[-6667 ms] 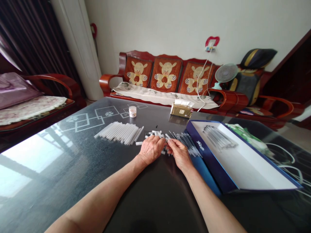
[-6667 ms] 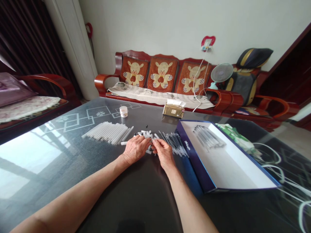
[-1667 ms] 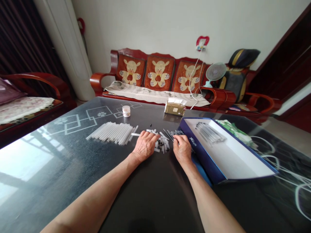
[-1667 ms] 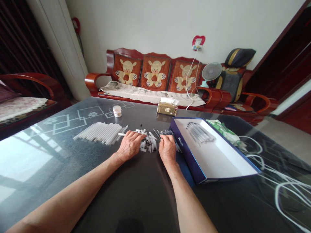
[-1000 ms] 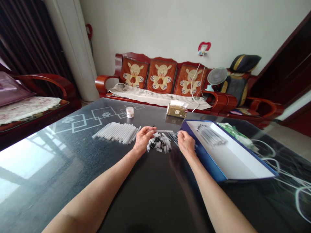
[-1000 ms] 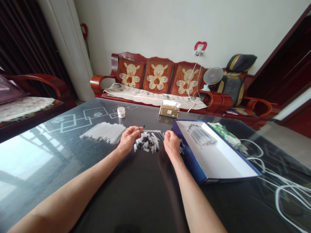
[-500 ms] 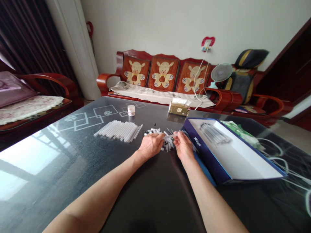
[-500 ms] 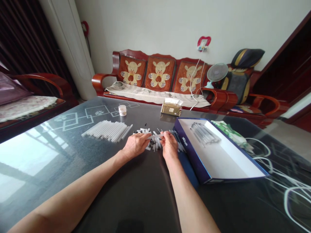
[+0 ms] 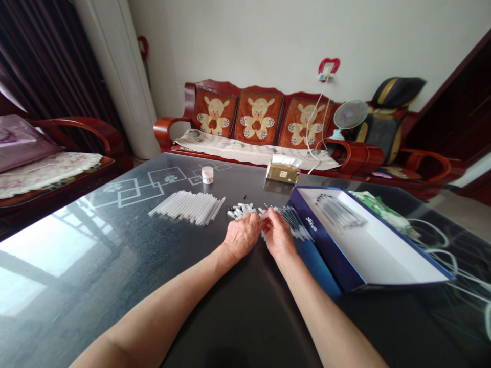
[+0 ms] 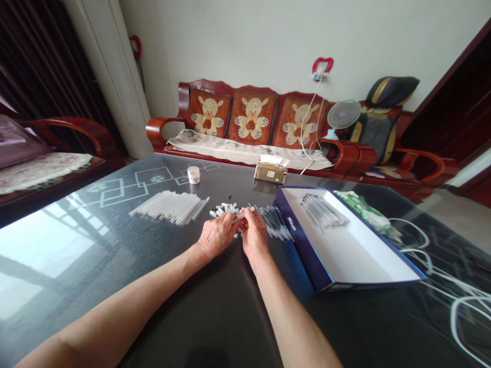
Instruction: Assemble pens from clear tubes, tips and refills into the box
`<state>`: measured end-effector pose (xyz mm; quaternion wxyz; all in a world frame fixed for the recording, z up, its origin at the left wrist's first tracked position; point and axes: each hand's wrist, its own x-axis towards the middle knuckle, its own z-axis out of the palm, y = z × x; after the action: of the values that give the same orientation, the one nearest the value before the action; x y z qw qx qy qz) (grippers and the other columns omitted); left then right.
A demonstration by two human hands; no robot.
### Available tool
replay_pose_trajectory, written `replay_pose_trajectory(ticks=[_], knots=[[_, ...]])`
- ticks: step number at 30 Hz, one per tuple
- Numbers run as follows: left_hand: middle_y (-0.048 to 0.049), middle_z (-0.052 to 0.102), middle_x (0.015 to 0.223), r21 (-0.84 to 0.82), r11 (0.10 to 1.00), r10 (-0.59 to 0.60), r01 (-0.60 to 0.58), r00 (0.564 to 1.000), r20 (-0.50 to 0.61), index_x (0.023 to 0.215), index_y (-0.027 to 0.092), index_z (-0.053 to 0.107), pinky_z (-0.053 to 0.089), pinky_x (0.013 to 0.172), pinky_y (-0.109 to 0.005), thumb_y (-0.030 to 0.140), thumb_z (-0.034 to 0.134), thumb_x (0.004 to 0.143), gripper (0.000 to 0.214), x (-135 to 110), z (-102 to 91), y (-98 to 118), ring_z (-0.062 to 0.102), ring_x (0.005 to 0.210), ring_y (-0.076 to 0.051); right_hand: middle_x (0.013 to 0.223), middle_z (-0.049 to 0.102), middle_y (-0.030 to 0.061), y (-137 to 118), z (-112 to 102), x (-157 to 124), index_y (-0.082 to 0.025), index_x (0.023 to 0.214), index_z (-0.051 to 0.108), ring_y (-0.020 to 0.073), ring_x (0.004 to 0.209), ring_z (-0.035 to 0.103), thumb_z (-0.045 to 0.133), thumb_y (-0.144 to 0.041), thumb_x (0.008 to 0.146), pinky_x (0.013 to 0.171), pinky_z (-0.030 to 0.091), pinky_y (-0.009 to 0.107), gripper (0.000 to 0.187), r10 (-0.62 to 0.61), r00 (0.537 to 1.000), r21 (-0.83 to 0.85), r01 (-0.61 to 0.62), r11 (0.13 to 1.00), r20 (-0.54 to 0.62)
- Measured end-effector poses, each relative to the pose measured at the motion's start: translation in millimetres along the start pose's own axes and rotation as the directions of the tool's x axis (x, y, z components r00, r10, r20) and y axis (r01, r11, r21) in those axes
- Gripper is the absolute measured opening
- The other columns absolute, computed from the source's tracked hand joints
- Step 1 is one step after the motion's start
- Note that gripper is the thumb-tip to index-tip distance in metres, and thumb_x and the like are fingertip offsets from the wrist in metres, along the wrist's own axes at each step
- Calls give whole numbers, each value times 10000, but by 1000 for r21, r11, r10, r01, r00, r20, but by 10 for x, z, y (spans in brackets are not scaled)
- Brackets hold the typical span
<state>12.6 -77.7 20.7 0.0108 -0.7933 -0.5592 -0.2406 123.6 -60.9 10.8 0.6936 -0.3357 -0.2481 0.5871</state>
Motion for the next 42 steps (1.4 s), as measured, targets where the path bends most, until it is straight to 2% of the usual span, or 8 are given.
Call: replay_pose_trajectory(ticks=[17,19,23,26,28,31,35,42], knots=[[-102,656,717,-343,933,-82,105,993,81,855,158,599,442,625,-296,316,403,924,261,30,-62,139,640,662,-217,689,668,-27,-35,66,-36,-173,741,644,94,647,626,788,-236,631,572,490,198,192,-59,995,88,66,994,-79],[-60,619,631,-520,837,-121,171,984,129,745,171,579,429,577,-269,325,440,899,259,38,-68,155,606,575,-177,693,663,-28,-95,36,9,-173,744,634,88,643,621,773,-231,659,577,496,194,173,-45,995,113,55,992,-88],[36,500,473,-819,425,-107,385,920,377,680,185,531,311,393,-207,377,443,873,286,28,0,185,400,332,-80,663,642,-42,-306,-143,184,-181,756,607,68,627,613,738,-265,720,667,527,202,160,-91,972,138,123,983,-216],[56,487,467,-887,290,-96,359,933,346,668,185,515,263,362,-191,412,473,850,294,26,65,157,353,318,-57,719,670,-15,-373,-332,275,-173,886,641,97,663,633,745,-359,696,662,523,232,286,-238,944,-111,217,970,-228],[52,499,481,-894,349,-141,280,959,246,640,184,508,290,384,-188,442,482,849,333,36,93,89,376,346,-54,741,687,8,-335,-437,282,-168,984,651,131,682,640,727,-420,686,632,506,250,397,-354,921,-394,269,879,-161],[46,526,508,-850,494,-216,183,973,84,666,181,555,353,458,-186,462,479,862,351,65,122,-56,433,415,-62,744,699,41,-231,-530,244,-166,972,673,183,713,643,668,-463,710,675,488,295,396,-478,878,-785,318,531,33],[40,546,514,-803,568,-279,182,960,20,688,183,592,384,512,-187,466,464,873,361,107,148,-202,480,466,-75,711,699,58,-150,-561,192,-183,864,683,202,693,640,564,-423,770,708,460,303,283,-486,832,-933,349,88,265],[18,594,534,-770,600,-313,217,949,24,705,179,647,408,532,-196,458,465,867,370,147,161,-246,533,502,-92,668,668,59,-118,-531,193,-189,751,626,196,659,621,516,-306,740,665,422,275,161,-486,807,-941,308,-140,336]])
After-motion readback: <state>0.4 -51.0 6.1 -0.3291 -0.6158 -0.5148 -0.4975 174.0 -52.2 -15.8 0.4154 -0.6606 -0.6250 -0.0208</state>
